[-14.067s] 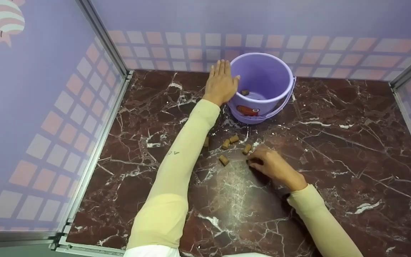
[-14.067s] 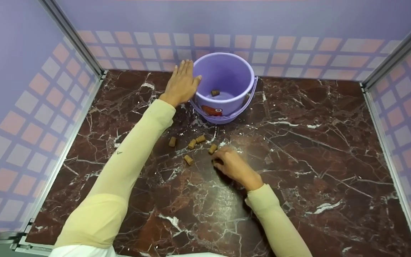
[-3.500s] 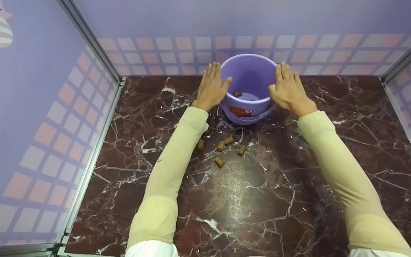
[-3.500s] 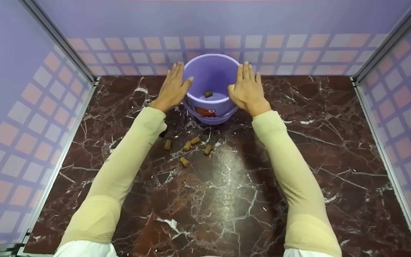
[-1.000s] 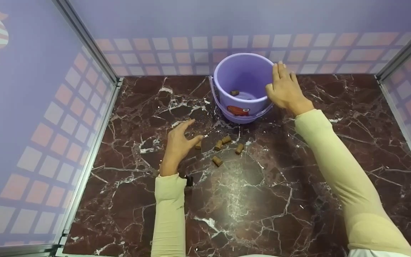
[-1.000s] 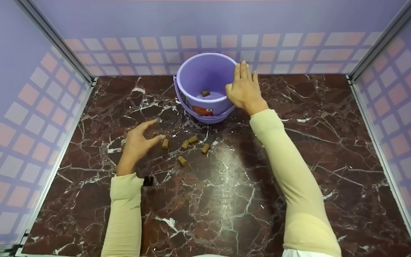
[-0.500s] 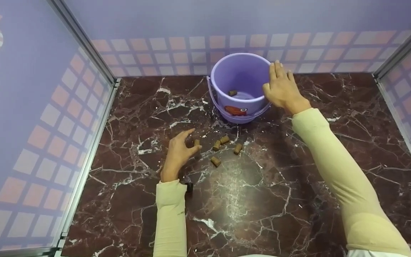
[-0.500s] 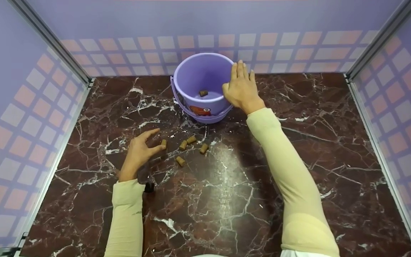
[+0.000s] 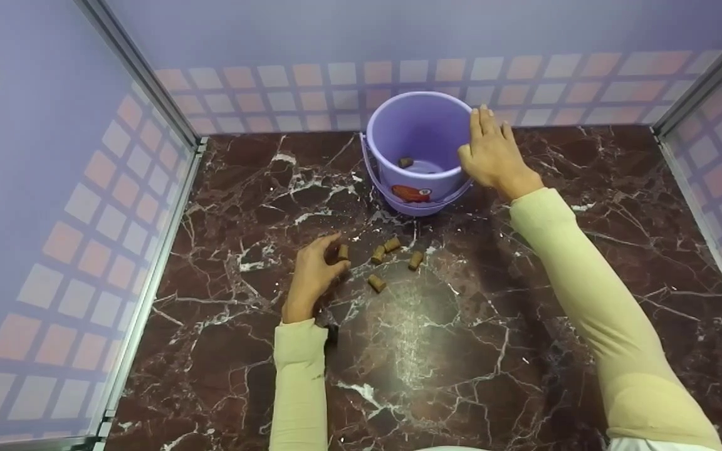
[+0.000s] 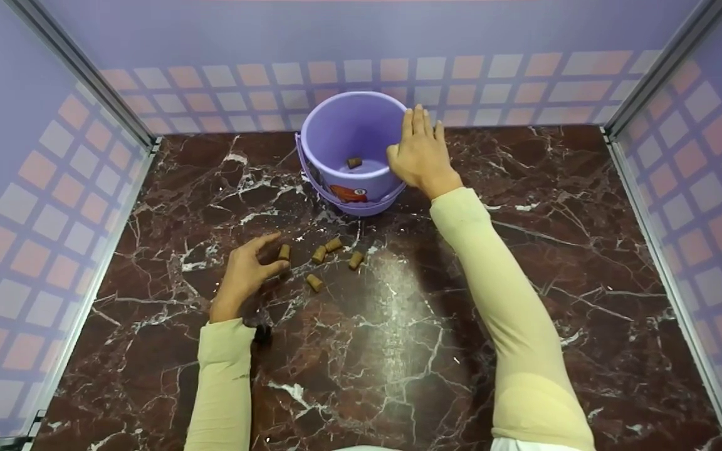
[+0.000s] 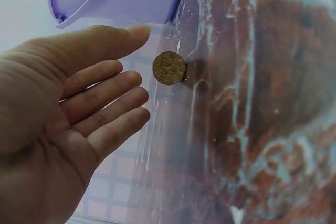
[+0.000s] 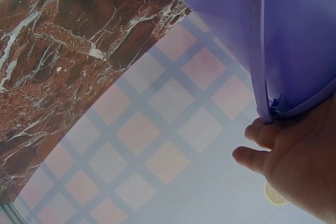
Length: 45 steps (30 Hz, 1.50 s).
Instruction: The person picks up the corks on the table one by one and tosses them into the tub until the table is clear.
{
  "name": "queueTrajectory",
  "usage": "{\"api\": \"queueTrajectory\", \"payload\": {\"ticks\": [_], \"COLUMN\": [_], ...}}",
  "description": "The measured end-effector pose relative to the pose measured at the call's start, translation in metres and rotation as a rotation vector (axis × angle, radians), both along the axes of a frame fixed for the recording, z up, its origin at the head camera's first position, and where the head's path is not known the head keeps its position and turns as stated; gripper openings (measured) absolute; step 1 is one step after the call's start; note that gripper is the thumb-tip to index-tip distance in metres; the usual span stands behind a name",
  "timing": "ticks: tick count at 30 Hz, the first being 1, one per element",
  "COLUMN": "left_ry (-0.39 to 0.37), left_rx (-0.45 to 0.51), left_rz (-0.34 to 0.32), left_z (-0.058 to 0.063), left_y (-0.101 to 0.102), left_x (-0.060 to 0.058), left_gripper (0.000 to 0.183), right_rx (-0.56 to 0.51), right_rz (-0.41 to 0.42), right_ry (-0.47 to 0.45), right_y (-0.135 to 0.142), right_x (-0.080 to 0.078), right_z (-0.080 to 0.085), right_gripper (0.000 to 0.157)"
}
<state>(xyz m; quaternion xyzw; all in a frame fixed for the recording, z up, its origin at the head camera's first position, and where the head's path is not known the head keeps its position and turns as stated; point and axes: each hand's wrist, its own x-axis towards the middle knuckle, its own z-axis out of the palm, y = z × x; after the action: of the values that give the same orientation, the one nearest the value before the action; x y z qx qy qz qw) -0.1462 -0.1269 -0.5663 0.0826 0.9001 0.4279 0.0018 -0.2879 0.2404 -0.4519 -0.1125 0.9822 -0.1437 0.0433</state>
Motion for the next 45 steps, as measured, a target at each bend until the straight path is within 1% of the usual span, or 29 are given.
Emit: {"api": "queueTrajectory", "payload": {"ticks": [7, 13, 22, 28, 36, 40, 45], "left_ry": [0.038, 0.044, 0.077, 0.087, 0.121, 0.132, 0.131], "left_rx": [-0.001, 0.015, -0.004, 0.022, 0.037, 0.060, 0.051], "left_rz": [0.010, 0.019, 0.028, 0.025, 0.019, 0.024, 0.044], "left_z": [-0.006, -0.013, -0.019, -0.021, -0.024, -0.024, -0.024], "left_y": [0.001, 0.002, 0.004, 0.004, 0.004, 0.005, 0.007], "left_x": [0.001, 0.000, -0.002, -0.004, -0.005, -0.006, -0.006], "left_gripper": [0.048, 0.046, 0.044, 0.042, 0.037, 0.031, 0.032], "right_rx": [0.001, 0.009, 0.001, -0.001, 0.001, -0.007, -0.005], "right_rz": [-0.004, -0.004, 0.002, 0.001, 0.000, -0.002, 0.002], "right_ry": [-0.010, -0.015, -0.006, -0.018, -0.012, -0.007, 0.002], "right_y": [0.000, 0.001, 0.000, 0.001, 0.001, 0.001, 0.001], "right_x": [-0.002, -0.002, -0.002, -0.002, -0.001, 0.000, -0.001], "right_z": [-0.001, -0.001, 0.000, 0.000, 0.000, 0.000, 0.000], "right_gripper": [0.078, 0.079, 0.079, 0.078, 0.078, 0.078, 0.078]}}
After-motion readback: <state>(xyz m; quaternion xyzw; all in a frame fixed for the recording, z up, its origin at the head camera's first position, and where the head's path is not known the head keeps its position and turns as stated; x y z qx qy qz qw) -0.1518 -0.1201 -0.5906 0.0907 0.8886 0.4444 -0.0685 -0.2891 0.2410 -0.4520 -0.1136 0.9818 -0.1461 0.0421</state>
